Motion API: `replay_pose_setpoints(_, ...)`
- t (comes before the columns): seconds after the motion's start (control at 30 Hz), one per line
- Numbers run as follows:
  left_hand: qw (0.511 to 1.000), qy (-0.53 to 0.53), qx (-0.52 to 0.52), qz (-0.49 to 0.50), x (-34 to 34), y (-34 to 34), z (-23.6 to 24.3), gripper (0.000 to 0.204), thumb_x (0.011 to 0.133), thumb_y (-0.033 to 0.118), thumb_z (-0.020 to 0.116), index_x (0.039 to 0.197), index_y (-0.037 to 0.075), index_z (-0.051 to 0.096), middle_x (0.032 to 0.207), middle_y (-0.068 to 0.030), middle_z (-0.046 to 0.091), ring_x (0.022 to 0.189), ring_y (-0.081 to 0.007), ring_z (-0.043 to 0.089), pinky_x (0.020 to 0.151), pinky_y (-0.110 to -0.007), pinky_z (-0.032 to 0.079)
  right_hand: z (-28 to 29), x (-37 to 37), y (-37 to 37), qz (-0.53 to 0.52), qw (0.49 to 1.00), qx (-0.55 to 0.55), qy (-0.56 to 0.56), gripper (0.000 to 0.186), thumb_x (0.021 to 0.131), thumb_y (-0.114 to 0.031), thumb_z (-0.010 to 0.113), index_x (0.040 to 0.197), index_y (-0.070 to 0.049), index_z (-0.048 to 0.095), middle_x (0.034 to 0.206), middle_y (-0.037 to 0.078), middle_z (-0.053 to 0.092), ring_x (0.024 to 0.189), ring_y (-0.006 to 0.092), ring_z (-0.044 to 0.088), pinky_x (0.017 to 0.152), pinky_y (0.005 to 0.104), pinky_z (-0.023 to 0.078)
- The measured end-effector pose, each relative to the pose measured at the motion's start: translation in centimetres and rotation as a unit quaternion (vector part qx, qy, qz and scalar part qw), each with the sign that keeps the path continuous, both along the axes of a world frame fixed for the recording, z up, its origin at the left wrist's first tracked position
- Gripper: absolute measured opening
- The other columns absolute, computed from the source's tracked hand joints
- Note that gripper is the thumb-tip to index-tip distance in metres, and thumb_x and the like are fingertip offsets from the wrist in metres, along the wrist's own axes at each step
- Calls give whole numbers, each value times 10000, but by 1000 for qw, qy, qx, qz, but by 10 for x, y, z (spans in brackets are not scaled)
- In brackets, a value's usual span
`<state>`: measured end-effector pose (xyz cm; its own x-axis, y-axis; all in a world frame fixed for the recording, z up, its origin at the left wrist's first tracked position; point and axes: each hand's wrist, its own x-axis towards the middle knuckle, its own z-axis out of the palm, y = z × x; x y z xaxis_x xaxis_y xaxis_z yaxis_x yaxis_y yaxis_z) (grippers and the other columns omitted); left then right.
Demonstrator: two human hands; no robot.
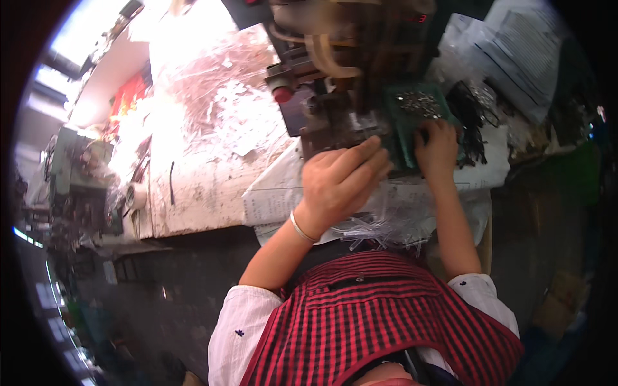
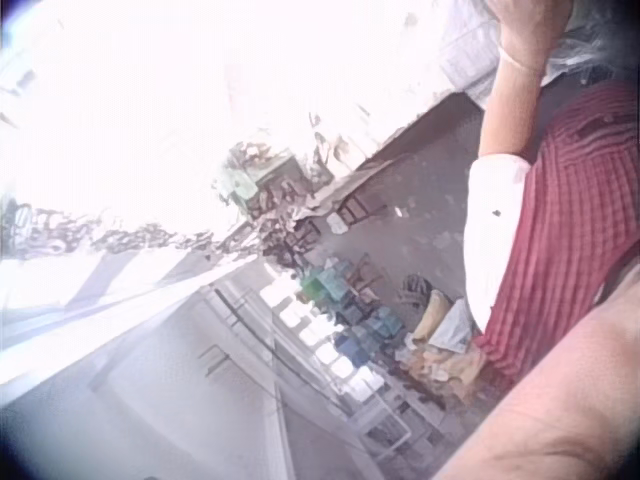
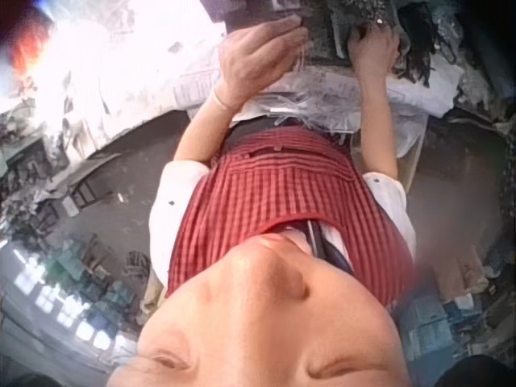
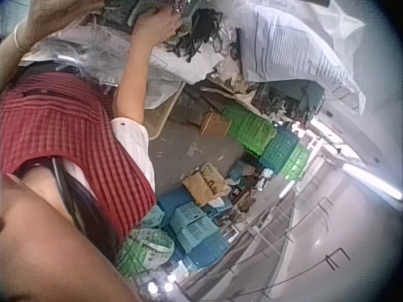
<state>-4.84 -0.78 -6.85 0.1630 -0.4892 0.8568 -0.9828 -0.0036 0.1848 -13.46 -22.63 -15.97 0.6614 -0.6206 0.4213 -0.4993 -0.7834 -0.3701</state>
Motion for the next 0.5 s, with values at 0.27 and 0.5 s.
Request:
replay_pose_setpoints(0.27, 898, 378, -93, 205, 85, 64, -94, 290, 877, 113, 744, 1146, 18, 692, 1314, -129, 561, 1069, -216, 620, 744, -287, 522, 5, -4, 2, 31, 987, 84, -135, 171, 906, -178, 672, 1033, -68, 708, 923, 113, 728, 841, 288, 696, 819, 387, 518)
replay_pose_setpoints(0.5, 856, 478, -144, 137, 112, 43, -112, 198, 891, 145, 752, 1037, 15, 726, 1147, -87, 654, 966, -153, 645, 765, -273, 542, 17, -9, 1, 58, 958, 215, -181, 169, 939, -130, 672, 1077, -48, 726, 920, 65, 734, 831, 142, 668, 833, 271, 488)
